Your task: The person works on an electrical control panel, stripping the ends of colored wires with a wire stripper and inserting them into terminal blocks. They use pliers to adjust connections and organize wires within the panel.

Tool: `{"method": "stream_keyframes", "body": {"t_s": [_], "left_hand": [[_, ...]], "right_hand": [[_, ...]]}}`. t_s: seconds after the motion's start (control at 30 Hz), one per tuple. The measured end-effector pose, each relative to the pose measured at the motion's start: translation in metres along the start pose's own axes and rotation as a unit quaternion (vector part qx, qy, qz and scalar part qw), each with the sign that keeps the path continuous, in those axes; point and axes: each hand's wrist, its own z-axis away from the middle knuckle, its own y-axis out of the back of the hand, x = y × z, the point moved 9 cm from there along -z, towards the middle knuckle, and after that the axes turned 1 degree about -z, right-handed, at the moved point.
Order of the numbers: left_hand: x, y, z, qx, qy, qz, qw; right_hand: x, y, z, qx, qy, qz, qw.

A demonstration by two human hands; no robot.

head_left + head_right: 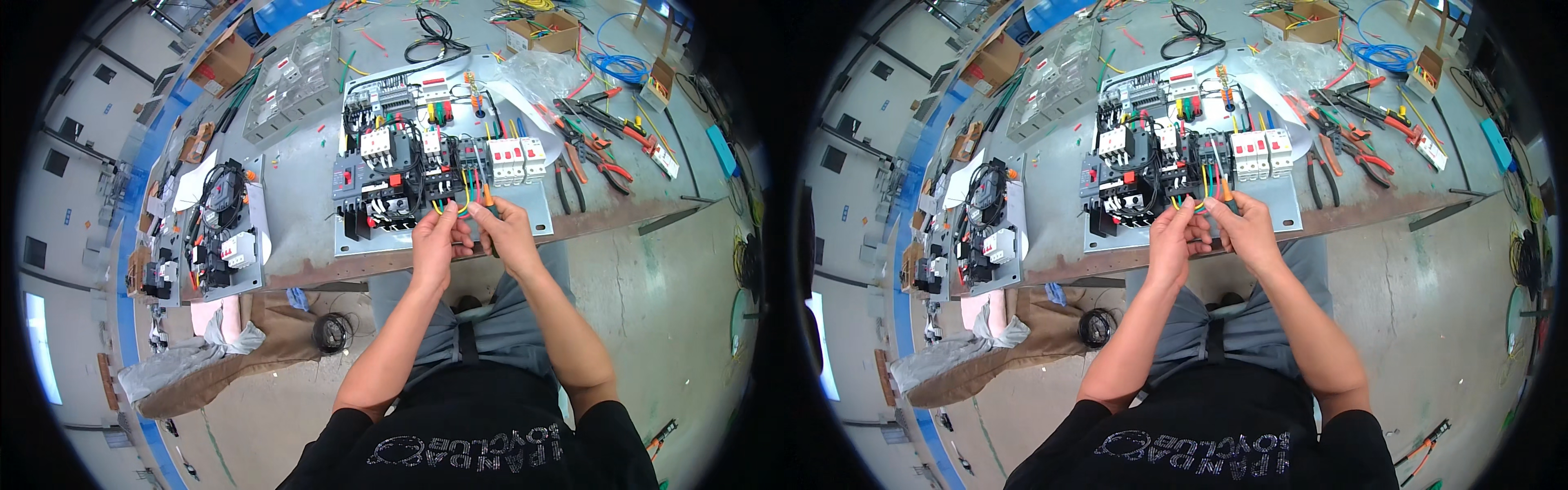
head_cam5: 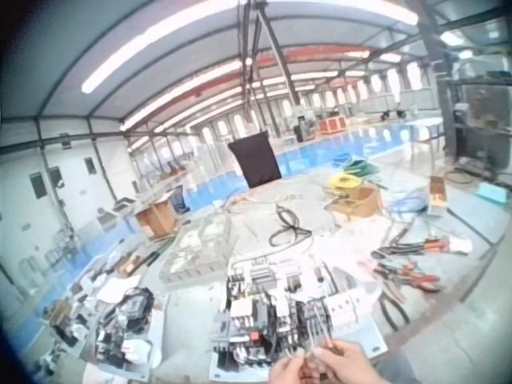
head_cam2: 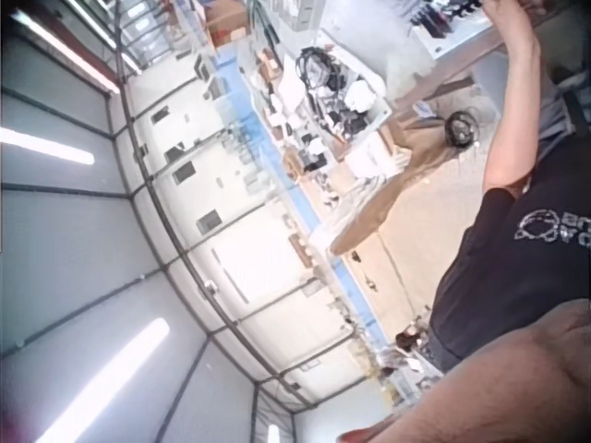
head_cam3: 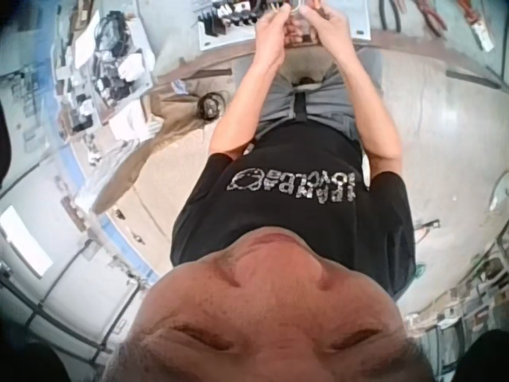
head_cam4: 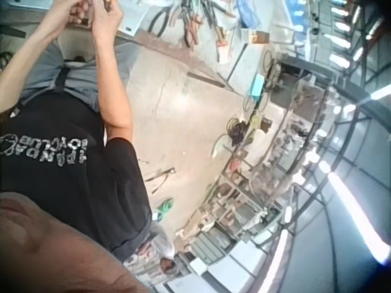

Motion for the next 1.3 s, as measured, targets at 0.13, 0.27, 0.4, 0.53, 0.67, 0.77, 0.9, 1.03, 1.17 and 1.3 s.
{"method": "stream_keyframes", "body": {"t_s": [0.13, 0.27, 0.4, 0.53, 0.67, 0.77, 0.9, 1.03, 1.17, 1.3], "left_hand": [[0.001, 0.004, -0.004, 0.0, -0.014, 0.031, 0.999], [0.0, 0.01, 0.0, 0.044, -0.035, 0.055, 0.997], [0.003, 0.001, 0.006, 0.052, -0.054, 0.118, 0.99], [0.005, -0.002, 0.003, 0.052, -0.062, 0.137, 0.987], [0.005, -0.002, 0.003, 0.055, -0.071, 0.147, 0.985], [-0.003, 0.006, 0.0, 0.069, -0.08, 0.13, 0.986], [0.002, 0.008, 0.007, 0.089, -0.081, 0.134, 0.984], [0.022, 0.015, 0.011, 0.083, -0.073, -0.031, 0.993], [0.072, 0.016, 0.05, 0.129, -0.316, -0.402, 0.85], [0.1, -0.005, 0.063, 0.068, -0.456, -0.575, 0.676]], "right_hand": [[0.008, -0.01, -0.007, -0.023, -0.021, -0.039, 0.999], [0.014, -0.016, -0.01, -0.059, -0.056, -0.093, 0.992], [0.021, -0.016, -0.011, -0.066, -0.111, -0.152, 0.98], [0.024, -0.017, -0.012, -0.069, -0.154, -0.199, 0.965], [0.024, -0.017, -0.017, -0.078, -0.141, -0.177, 0.971], [0.022, -0.016, -0.018, -0.065, -0.125, -0.139, 0.98], [0.025, -0.02, -0.016, -0.045, -0.116, -0.122, 0.985], [0.024, -0.02, -0.019, -0.075, -0.132, -0.148, 0.977], [0.025, -0.017, -0.011, -0.072, -0.143, -0.218, 0.963], [0.026, -0.02, -0.012, -0.065, -0.134, -0.216, 0.965]]}}
